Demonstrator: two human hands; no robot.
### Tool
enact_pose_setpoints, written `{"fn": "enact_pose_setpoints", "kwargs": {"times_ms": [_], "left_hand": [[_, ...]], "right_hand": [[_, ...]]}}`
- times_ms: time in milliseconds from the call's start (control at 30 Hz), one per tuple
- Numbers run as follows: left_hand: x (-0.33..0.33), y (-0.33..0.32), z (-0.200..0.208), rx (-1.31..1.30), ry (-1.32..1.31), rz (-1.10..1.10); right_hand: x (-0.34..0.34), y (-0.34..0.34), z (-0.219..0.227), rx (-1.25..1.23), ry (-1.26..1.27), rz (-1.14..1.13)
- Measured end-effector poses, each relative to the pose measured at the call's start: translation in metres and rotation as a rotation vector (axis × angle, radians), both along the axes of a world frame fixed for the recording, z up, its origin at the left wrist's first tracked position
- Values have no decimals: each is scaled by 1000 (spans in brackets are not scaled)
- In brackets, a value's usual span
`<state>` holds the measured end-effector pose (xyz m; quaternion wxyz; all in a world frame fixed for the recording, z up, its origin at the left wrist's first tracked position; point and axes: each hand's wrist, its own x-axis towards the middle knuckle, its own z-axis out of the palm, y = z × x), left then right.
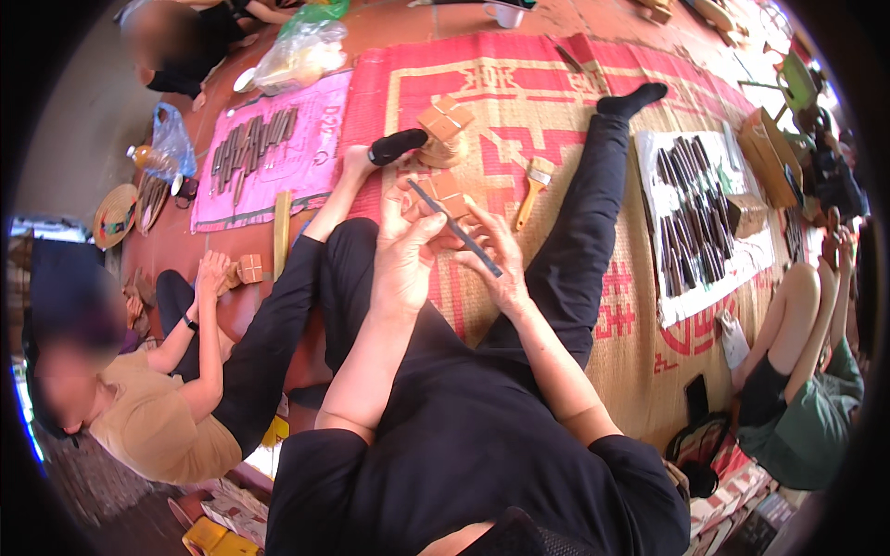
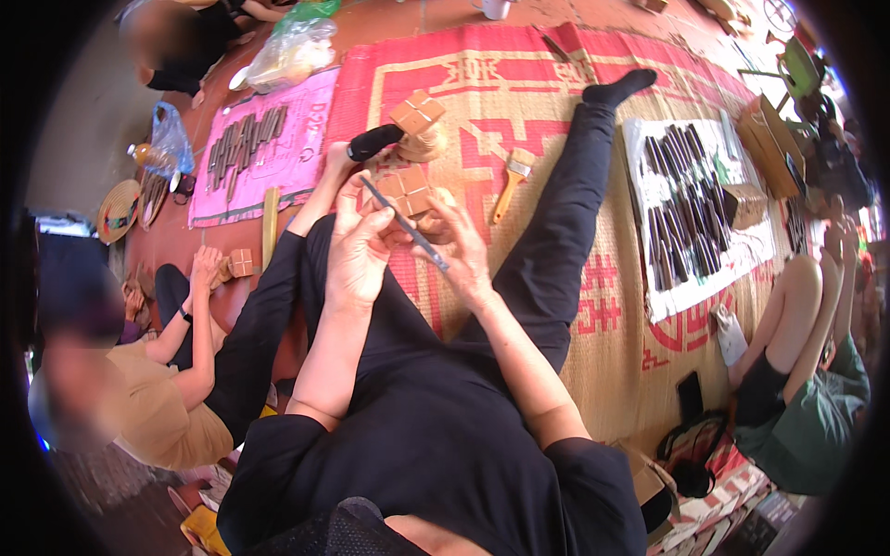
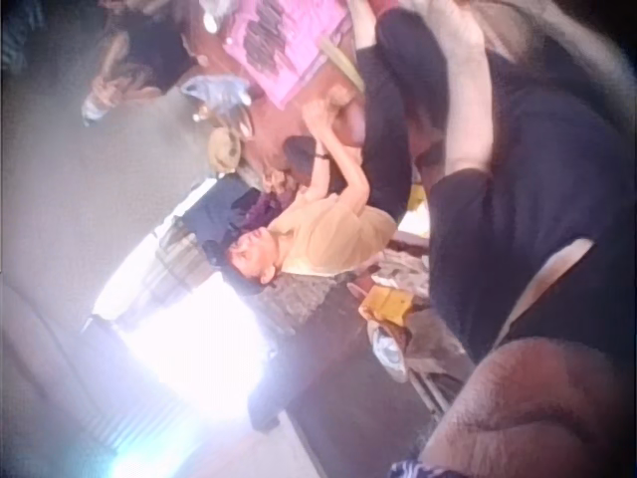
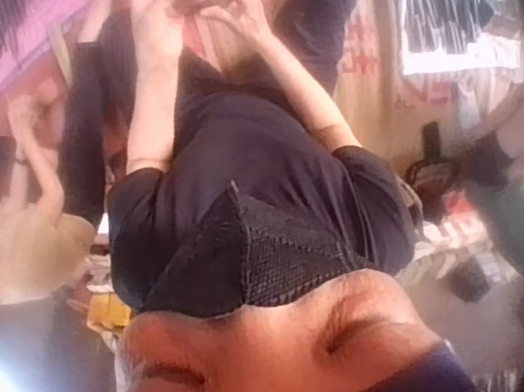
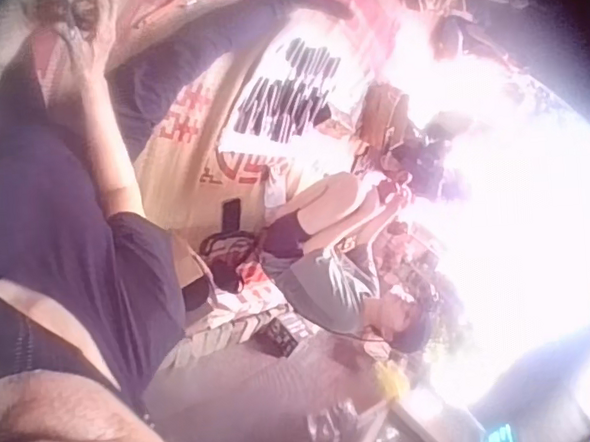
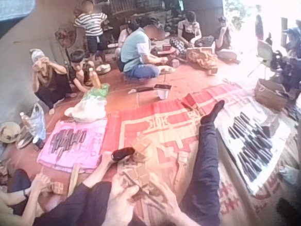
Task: The person sits on a mat and uses a small carving tool to shape a wooden block held in their left hand. They repeatedly scrape and smooth the wood surface, occasionally rotating the block to work on different sides.
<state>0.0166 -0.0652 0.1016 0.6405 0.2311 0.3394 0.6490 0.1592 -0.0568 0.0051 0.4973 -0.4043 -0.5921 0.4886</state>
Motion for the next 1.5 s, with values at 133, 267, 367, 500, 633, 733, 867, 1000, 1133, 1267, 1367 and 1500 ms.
{"fn": "enact_pose_setpoints", "kwargs": {"times_ms": [133,267,367,500,633,733,867,1000,1133,1267,1367,1500], "left_hand": [[34,4,-10,-1,168,-13],[48,2,-26,115,344,71],[49,-4,-30,132,353,72],[37,-7,-32,96,412,40],[28,-3,-29,99,448,64],[20,-1,-31,88,522,48],[17,-2,-25,85,540,48],[14,-3,-20,66,575,-21],[13,-5,-18,44,651,-99],[-4,1,-29,51,698,-38],[-30,13,-36,17,1012,53],[-25,32,-37,449,1638,9]], "right_hand": [[-12,-10,17,-186,543,62],[-12,-10,29,-300,781,7],[-9,-10,26,-386,905,-23],[-2,-4,23,-441,959,-36],[1,-2,21,-447,901,-90],[5,-1,24,-434,893,-35],[5,-1,22,-453,883,-42],[5,-2,28,-433,868,-91],[9,1,28,-430,790,-97],[18,10,30,-333,705,-173],[38,22,9,-385,719,-278],[44,27,-14,-399,631,-320]]}}
